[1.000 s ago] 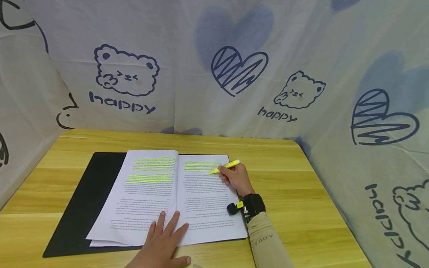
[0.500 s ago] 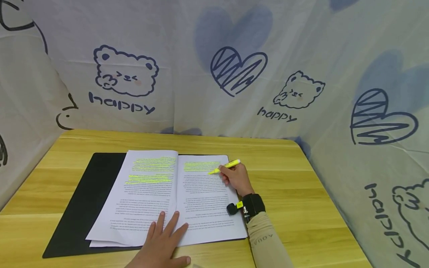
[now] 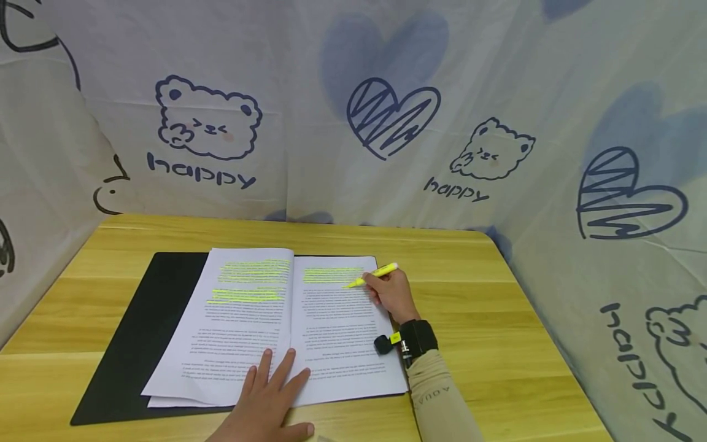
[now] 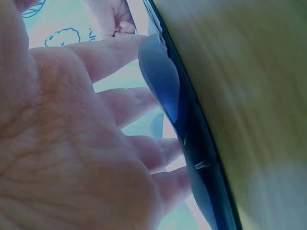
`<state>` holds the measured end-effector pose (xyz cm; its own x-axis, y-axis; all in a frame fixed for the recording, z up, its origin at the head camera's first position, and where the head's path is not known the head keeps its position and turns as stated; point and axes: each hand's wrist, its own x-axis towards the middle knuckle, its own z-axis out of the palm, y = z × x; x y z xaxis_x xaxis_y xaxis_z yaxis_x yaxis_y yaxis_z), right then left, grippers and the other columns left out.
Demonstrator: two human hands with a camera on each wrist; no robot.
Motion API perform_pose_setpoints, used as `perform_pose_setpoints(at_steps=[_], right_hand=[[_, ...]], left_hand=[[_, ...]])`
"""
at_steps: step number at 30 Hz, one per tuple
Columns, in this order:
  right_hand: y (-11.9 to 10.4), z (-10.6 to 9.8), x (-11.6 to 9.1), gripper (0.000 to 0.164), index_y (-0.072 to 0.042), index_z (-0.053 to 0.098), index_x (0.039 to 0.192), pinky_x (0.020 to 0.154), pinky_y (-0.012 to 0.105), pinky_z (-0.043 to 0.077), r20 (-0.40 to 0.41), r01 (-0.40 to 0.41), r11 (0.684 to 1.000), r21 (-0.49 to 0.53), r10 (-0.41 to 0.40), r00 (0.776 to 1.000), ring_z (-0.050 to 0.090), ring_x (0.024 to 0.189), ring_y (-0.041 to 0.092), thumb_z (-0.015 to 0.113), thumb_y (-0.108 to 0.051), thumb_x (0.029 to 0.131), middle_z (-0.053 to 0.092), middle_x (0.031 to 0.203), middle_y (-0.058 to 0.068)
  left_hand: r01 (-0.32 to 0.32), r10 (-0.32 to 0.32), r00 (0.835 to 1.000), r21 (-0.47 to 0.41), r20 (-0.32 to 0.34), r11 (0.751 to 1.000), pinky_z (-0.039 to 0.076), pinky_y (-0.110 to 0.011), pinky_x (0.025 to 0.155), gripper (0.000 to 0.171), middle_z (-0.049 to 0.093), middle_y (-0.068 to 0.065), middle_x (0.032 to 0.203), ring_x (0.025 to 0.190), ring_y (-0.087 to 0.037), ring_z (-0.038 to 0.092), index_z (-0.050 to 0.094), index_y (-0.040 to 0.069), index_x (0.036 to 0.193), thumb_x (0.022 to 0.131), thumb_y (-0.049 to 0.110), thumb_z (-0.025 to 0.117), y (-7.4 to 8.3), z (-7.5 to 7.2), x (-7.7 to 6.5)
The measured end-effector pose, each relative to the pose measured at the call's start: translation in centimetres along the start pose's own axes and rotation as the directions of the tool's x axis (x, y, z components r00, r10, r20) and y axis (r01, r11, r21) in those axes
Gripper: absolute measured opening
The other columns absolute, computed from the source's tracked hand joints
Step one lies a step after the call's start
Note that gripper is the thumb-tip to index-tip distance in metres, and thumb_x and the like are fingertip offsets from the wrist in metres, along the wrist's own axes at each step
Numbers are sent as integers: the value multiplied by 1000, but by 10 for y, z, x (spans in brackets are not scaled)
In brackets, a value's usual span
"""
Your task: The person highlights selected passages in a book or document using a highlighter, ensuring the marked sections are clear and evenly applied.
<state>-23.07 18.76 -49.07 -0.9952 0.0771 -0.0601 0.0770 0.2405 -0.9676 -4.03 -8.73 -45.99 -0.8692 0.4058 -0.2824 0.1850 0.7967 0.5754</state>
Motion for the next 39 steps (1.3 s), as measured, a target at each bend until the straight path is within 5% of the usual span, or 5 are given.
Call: perform_pose_setpoints(at_steps=[39], right_hand=[[-2, -5, -1, 26, -4, 70, 90, 46, 25, 36, -43, -5, 997, -72, 2, 999, 51, 52, 15, 74, -29, 96, 55, 63, 3]], left_hand=[[-8, 8, 1000, -45, 6, 999, 0, -71, 120, 85, 24, -19, 169, 154, -53, 1, 53, 10, 151, 82, 51, 81, -2, 0, -1]])
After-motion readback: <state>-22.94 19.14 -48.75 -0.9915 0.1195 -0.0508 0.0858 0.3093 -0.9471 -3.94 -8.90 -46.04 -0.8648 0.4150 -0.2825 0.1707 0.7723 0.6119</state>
